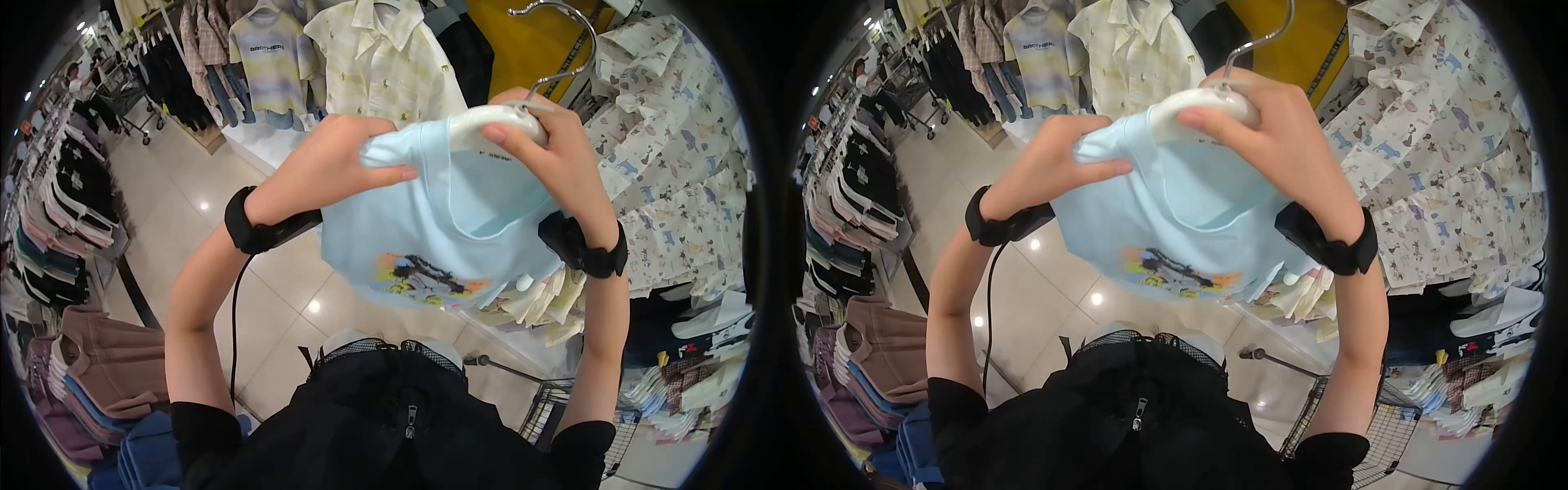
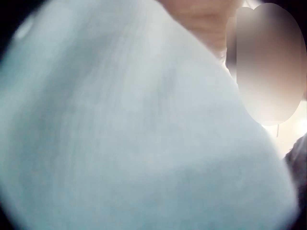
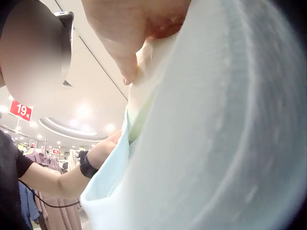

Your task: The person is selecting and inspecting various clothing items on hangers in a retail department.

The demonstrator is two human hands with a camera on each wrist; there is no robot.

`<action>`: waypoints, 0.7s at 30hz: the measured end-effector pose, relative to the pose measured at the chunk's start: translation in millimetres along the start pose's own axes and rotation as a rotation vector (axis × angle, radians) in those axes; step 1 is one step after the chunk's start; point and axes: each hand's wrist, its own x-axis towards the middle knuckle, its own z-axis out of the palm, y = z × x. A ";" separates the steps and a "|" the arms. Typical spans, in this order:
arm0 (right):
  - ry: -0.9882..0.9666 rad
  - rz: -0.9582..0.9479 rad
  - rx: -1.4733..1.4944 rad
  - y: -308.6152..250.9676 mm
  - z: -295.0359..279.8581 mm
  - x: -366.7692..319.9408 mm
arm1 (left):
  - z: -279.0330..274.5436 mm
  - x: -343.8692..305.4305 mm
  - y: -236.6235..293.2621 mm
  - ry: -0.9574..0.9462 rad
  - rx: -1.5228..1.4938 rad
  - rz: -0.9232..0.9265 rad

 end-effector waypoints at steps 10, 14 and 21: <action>0.067 0.041 -0.125 32.7 -14.5 36.0 | -25.5 43.4 -36.8 0.005 0.141 0.027; 0.092 0.152 -0.207 10.9 -46.4 57.7 | -49.1 16.9 -111.2 -0.016 -0.557 -0.008; 0.249 -0.214 -0.385 -56.6 -84.9 79.5 | 130.3 -110.9 -223.4 -0.315 -0.629 -0.470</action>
